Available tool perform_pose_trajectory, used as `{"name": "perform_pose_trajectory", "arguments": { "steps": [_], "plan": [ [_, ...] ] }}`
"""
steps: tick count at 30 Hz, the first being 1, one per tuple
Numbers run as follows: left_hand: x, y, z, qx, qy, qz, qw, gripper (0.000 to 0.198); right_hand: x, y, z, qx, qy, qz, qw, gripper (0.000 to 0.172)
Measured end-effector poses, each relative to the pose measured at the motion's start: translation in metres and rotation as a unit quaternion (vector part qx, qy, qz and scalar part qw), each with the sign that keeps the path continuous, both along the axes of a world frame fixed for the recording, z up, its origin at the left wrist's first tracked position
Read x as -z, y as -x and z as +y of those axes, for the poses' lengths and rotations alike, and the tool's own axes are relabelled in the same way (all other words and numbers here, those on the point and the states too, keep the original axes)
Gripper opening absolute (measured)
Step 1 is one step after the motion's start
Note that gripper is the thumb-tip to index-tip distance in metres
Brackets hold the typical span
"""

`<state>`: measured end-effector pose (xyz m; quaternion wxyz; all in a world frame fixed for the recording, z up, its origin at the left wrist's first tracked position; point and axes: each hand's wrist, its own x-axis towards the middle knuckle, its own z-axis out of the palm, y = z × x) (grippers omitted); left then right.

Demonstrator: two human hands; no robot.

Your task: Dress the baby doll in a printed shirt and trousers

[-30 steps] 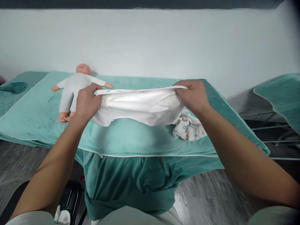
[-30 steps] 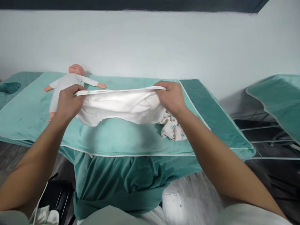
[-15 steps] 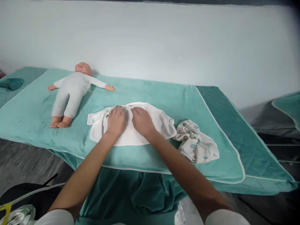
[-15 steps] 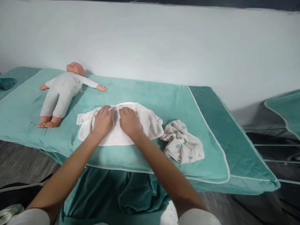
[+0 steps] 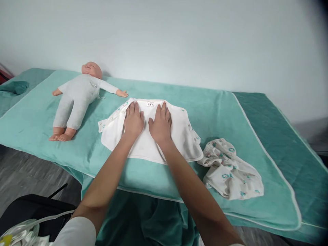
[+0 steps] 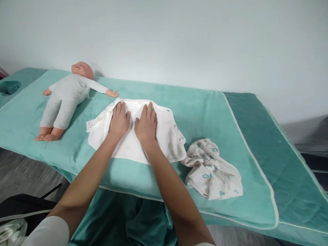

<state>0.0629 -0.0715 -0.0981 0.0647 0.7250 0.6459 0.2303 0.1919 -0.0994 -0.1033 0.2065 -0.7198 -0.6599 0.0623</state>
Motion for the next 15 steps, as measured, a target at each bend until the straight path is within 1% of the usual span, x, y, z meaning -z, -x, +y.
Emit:
{"name": "perform_pose_trajectory", "arguments": {
  "steps": [4, 8, 10, 12, 15],
  "plan": [
    [-0.003, -0.002, 0.026, 0.013, 0.003, 0.024, 1.0, 0.066, -0.003, -0.015, 0.023, 0.004, 0.0, -0.003, 1.0, 0.075],
    [0.006, -0.001, 0.048, 0.028, 0.021, 0.049, 0.998, 0.068, 0.007, -0.029, 0.043, 0.015, 0.021, 0.002, 1.0, 0.074],
    [0.012, -0.001, 0.054, 0.041, 0.019, 0.05, 0.998, 0.069, 0.013, -0.031, 0.047, 0.026, 0.034, 0.009, 0.999, 0.075],
    [0.017, -0.001, 0.057, 0.05, 0.0, 0.042, 0.998, 0.069, 0.018, -0.031, 0.047, 0.033, 0.027, 0.015, 0.999, 0.075],
    [0.016, -0.002, 0.057, 0.057, -0.04, 0.024, 0.997, 0.069, 0.02, -0.028, 0.046, 0.047, -0.002, 0.016, 0.999, 0.076]
  ]
}}
